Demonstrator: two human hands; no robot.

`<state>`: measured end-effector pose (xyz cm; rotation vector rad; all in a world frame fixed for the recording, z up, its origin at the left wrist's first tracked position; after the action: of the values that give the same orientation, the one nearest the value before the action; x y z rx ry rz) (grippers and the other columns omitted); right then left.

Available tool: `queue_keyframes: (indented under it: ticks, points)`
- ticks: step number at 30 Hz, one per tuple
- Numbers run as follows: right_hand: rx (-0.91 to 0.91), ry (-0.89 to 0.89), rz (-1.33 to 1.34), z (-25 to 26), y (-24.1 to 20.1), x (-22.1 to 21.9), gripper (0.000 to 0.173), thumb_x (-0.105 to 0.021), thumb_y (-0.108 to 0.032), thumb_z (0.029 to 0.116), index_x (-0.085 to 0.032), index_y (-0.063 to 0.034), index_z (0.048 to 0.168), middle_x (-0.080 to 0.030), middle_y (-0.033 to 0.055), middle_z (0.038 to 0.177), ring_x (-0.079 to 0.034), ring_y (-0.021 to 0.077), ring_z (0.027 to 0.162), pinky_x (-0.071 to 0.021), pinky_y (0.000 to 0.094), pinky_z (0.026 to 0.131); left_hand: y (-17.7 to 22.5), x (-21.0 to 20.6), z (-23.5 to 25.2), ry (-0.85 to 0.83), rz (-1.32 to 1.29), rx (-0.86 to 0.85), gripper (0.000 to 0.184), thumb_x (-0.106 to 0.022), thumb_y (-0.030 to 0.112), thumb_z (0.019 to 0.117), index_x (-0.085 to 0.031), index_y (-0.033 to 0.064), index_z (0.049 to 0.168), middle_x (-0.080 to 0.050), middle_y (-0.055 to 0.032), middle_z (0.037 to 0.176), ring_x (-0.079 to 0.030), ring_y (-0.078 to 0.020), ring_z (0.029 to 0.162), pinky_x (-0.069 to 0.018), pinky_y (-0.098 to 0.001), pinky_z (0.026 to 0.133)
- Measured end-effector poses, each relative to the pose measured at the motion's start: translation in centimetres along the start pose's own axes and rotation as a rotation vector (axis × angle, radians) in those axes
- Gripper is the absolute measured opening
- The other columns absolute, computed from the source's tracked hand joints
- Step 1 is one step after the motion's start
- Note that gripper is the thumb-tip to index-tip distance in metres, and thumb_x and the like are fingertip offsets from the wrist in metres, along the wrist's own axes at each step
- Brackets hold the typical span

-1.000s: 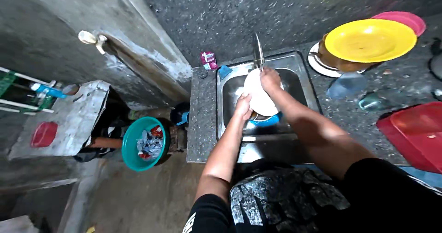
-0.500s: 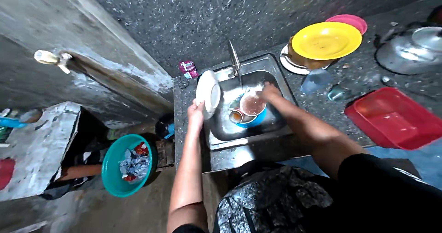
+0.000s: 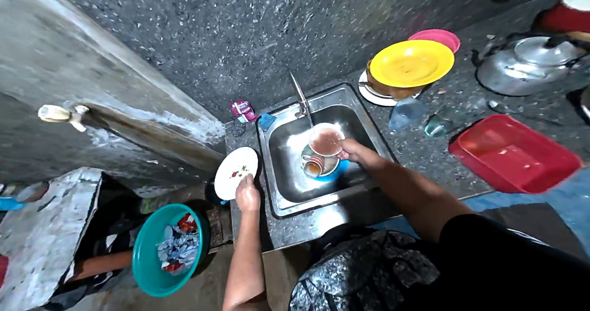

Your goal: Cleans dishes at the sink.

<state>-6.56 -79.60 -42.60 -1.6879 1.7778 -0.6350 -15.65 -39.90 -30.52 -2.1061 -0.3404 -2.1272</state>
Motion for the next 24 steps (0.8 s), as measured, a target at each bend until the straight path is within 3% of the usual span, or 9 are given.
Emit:
queue_keyframes:
  ticks: [5,8,9,11,14,16,18,21,24]
  points:
    - [0.035,-0.093,0.258,-0.4,-0.9,-2.9,0.043,-0.057,-0.027,0.1035,-0.047,-0.0104,0.142,-0.067,0.0161,0.107,-0.068,0.0235,0.079,-0.0586,0.0383,0.068,0.7,-2.8,0.0,-0.134,0.002,0.016,0.04,-0.053,0.025,0.1071,-0.059,0.0042,0.141,-0.059,-0.0185,0.144,-0.054,-0.0312,0.138,-0.0424,-0.0462,0.116]
    - [0.075,-0.107,0.23,-2.4,-3.2,-4.0,0.044,-0.056,-0.03,0.1044,-0.052,-0.0068,0.141,-0.068,0.018,0.116,-0.068,0.0281,0.095,-0.0585,0.0471,0.081,1.7,-2.5,0.2,-0.06,-0.027,0.025,0.05,-0.059,0.036,0.1038,-0.057,0.0044,0.143,-0.054,-0.022,0.148,-0.049,-0.037,0.141,-0.0387,-0.0539,0.117]
    - [0.088,-0.07,0.186,-2.4,-3.9,-4.0,0.044,-0.058,-0.03,0.1039,-0.053,-0.0058,0.14,-0.067,0.0179,0.115,-0.067,0.0278,0.094,-0.0573,0.0475,0.08,2.6,-2.1,0.4,-0.038,-0.058,0.011,0.057,-0.061,0.039,0.1022,-0.054,0.0044,0.147,-0.047,-0.0244,0.154,-0.041,-0.0398,0.147,-0.0326,-0.0569,0.12]
    - [0.107,-0.008,0.062,-1.8,-5.0,-4.1,0.039,-0.057,-0.031,0.1042,-0.055,-0.0054,0.134,-0.062,0.0137,0.098,-0.059,0.0205,0.072,-0.0521,0.0375,0.062,5.6,-1.2,1.0,0.013,-0.174,-0.052,0.063,-0.063,0.04,0.1004,-0.051,0.0014,0.149,-0.04,-0.0265,0.159,-0.036,-0.0397,0.15,-0.0284,-0.0531,0.124]
    - [0.089,-0.014,0.001,-1.6,-5.8,-4.7,0.034,-0.054,-0.028,0.104,-0.058,-0.0036,0.128,-0.064,0.013,0.089,-0.057,0.0168,0.059,-0.0508,0.0316,0.054,11.5,-1.1,2.0,-0.102,-0.556,-0.047,0.063,-0.056,0.039,0.1047,-0.045,-0.0021,0.151,-0.039,-0.025,0.159,-0.038,-0.0351,0.15,-0.0315,-0.0484,0.124]
    - [0.053,-0.05,0.004,-2.0,-5.6,-5.0,0.034,-0.053,-0.029,0.1045,-0.058,-0.0032,0.125,-0.064,0.0127,0.087,-0.057,0.0162,0.057,-0.0506,0.0308,0.054,15.3,-2.2,2.4,-0.25,-0.969,0.055,0.067,-0.051,0.04,0.1079,-0.032,-0.0008,0.157,-0.041,-0.0249,0.158,-0.045,-0.0338,0.143,-0.04,-0.0489,0.117]
    - [0.005,-0.1,0.026,-3.0,-5.1,-4.9,0.036,-0.054,-0.03,0.1036,-0.057,-0.0042,0.128,-0.064,0.0128,0.087,-0.056,0.016,0.059,-0.0497,0.0303,0.055,19.0,-3.7,2.5,-0.376,-1.384,0.141,0.066,-0.04,0.045,0.1104,-0.019,0.0111,0.163,-0.04,-0.0229,0.157,-0.052,-0.0353,0.135,-0.0507,-0.0528,0.104]
    - [-0.028,-0.066,-0.044,-3.0,-4.4,-4.3,0.034,-0.055,-0.032,0.1041,-0.06,-0.0023,0.121,-0.065,0.0113,0.081,-0.059,0.0151,0.058,-0.0513,0.0296,0.056,22.5,-3.6,2.7,-0.432,-1.661,0.227,0.054,-0.032,0.038,0.1128,-0.019,0.0191,0.162,-0.048,-0.023,0.149,-0.061,-0.0379,0.121,-0.0568,-0.0545,0.09]
    - [0.092,0.136,-0.407,-3.9,-5.9,-2.9,0.041,-0.057,-0.023,0.1025,-0.056,-0.0029,0.138,-0.067,0.02,0.116,-0.069,0.0277,0.092,-0.0576,0.0453,0.08,23.8,-4.8,2.7,-0.429,-1.631,0.285,0.055,-0.033,0.025,0.113,-0.011,0.0214,0.164,-0.048,-0.0269,0.146,-0.064,-0.0408,0.115,-0.0597,-0.0561,0.083]
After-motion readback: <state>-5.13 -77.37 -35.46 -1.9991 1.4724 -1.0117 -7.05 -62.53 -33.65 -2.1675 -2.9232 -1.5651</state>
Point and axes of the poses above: each hand's wrist, its own z-axis towards the middle knuckle, its own x-axis out of the back of the hand, y = z × x, the point moved 8 cm from there along z, towards the middle knuckle
